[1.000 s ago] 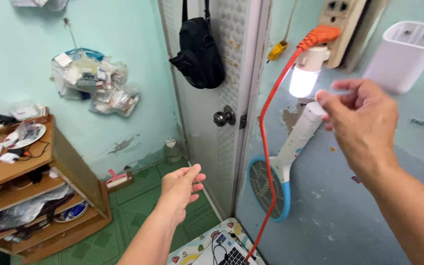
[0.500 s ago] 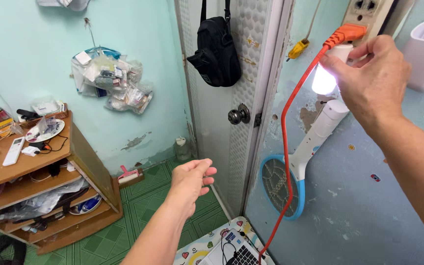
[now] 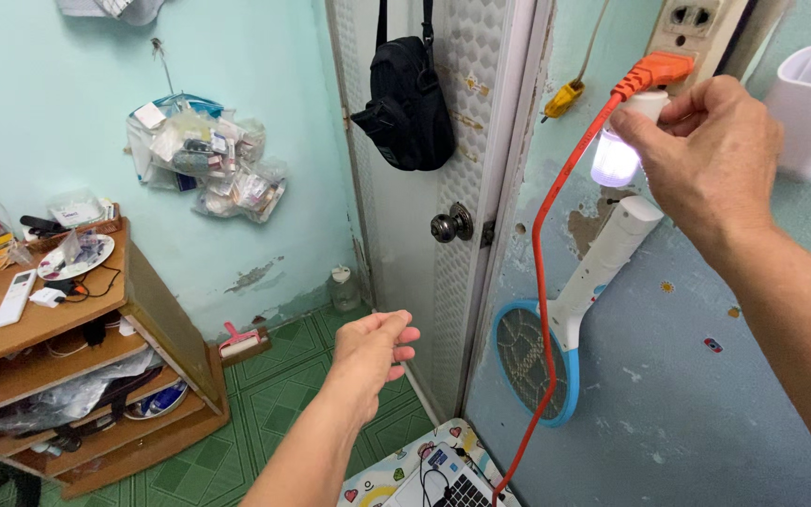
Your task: The person unscrews a white LED light bulb from a black and yellow handheld device, then walks to a wall outlet and plugs the bulb into the socket. The person repeatedly presses the bulb's switch to toggle the light on and off while ensuring the bulb is securely seated in the outlet.
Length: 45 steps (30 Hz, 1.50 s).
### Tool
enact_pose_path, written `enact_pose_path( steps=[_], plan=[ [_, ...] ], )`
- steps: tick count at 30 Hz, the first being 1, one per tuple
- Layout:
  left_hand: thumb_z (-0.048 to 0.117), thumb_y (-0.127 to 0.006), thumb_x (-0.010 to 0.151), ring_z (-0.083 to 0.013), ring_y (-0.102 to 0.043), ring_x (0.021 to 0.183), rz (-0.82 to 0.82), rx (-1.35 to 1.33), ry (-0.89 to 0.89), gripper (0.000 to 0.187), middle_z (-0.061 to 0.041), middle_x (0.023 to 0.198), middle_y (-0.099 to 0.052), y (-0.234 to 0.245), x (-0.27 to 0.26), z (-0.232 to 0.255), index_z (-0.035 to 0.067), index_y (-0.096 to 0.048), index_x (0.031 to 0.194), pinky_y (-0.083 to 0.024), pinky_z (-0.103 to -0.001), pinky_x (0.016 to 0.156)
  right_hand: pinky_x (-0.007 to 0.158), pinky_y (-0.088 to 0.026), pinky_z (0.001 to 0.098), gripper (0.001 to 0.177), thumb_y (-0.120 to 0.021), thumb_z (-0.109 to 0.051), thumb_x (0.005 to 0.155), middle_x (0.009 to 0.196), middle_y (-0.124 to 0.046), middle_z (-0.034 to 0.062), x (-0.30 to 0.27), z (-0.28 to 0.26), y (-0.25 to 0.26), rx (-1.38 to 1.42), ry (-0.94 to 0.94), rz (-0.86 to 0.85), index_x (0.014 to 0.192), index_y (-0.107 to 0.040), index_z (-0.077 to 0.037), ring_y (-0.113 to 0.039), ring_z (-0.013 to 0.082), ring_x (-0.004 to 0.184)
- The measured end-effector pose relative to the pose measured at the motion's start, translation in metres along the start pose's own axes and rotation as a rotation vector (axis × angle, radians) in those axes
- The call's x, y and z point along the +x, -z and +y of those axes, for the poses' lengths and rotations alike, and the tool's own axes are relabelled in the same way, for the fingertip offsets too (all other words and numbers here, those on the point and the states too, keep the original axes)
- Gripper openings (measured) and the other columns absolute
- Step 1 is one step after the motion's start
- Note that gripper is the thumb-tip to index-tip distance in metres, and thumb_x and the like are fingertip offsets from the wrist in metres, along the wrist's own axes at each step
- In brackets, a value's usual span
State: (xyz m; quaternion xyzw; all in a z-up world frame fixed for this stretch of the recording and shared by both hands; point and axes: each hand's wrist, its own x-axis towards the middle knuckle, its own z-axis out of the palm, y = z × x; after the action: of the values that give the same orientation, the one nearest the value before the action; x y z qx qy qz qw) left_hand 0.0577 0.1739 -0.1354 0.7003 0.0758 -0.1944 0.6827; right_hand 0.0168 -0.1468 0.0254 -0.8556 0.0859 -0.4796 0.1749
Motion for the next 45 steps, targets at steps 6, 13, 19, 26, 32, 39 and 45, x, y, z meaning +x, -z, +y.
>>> enact_pose_path(
  steps=[6,13,19,26,32,39,45],
  plan=[
    [0.033,-0.067,0.092,-0.013,-0.065,0.082,-0.031,-0.013,-0.025,0.028,-0.001,0.096,-0.076,-0.011,0.006,0.008,0.01,-0.074,0.107,-0.052,-0.034,0.075,0.069,-0.06,0.0354,0.037,-0.085,-0.032,0.1,0.092,-0.073,0.018,0.001,0.0,0.005,0.031,-0.011,-0.043,0.101,-0.068,0.0,-0.072,0.0217,0.08],
    [0.032,-0.065,0.094,-0.0104,-0.065,0.082,-0.108,0.04,-0.193,0.027,0.001,0.097,-0.076,-0.039,0.025,0.056,0.014,-0.074,0.112,-0.053,-0.031,0.073,0.056,-0.059,0.0342,0.029,-0.072,-0.027,0.098,0.085,-0.072,0.0126,-0.033,-0.016,0.029,0.081,-0.281,-0.232,0.11,-0.068,-0.001,-0.07,0.0208,0.067],
    [0.034,-0.069,0.093,-0.0078,-0.061,0.081,-0.407,0.017,-0.516,0.032,0.005,0.102,-0.073,-0.094,0.046,0.134,0.017,-0.074,0.119,-0.052,-0.031,0.071,0.053,-0.055,0.0327,0.028,-0.072,-0.029,0.093,0.077,-0.074,0.0095,-0.07,-0.02,0.04,0.092,-0.476,-0.383,0.108,-0.073,-0.006,-0.069,0.0173,0.062],
    [0.035,-0.073,0.089,-0.0063,-0.062,0.084,-0.579,0.057,-0.59,0.035,0.007,0.104,-0.075,-0.151,0.047,0.175,0.021,-0.075,0.121,-0.054,-0.033,0.074,0.056,-0.055,0.0336,0.03,-0.072,-0.034,0.09,0.071,-0.073,0.0089,-0.071,-0.005,0.06,0.028,-0.533,-0.475,0.105,-0.076,-0.009,-0.069,0.0168,0.061],
    [0.033,-0.078,0.086,-0.0083,-0.058,0.08,-0.583,0.047,-0.593,0.035,0.005,0.104,-0.077,-0.177,0.059,0.183,0.017,-0.077,0.117,-0.051,-0.031,0.069,0.057,-0.06,0.0341,0.032,-0.069,-0.04,0.096,0.069,-0.072,0.008,-0.065,-0.001,0.067,-0.041,-0.546,-0.527,0.11,-0.075,-0.012,-0.072,0.0182,0.062],
    [0.035,-0.081,0.081,-0.0107,-0.063,0.081,-0.53,0.033,-0.612,0.04,0.002,0.101,-0.077,-0.183,0.06,0.18,0.015,-0.078,0.115,-0.05,-0.029,0.065,0.057,-0.061,0.0345,0.033,-0.069,-0.04,0.095,0.073,-0.074,0.0081,-0.064,0.008,0.068,-0.034,-0.546,-0.521,0.111,-0.075,-0.012,-0.074,0.0192,0.064],
    [0.039,-0.083,0.079,-0.0113,-0.065,0.083,-0.506,0.036,-0.627,0.042,0.002,0.097,-0.076,-0.184,0.056,0.181,0.014,-0.078,0.113,-0.05,-0.028,0.065,0.044,-0.058,0.035,0.032,-0.068,-0.038,0.096,0.074,-0.073,0.0076,-0.06,0.005,0.069,-0.031,-0.606,-0.536,0.115,-0.072,-0.013,-0.073,0.0164,0.065]
  ],
)
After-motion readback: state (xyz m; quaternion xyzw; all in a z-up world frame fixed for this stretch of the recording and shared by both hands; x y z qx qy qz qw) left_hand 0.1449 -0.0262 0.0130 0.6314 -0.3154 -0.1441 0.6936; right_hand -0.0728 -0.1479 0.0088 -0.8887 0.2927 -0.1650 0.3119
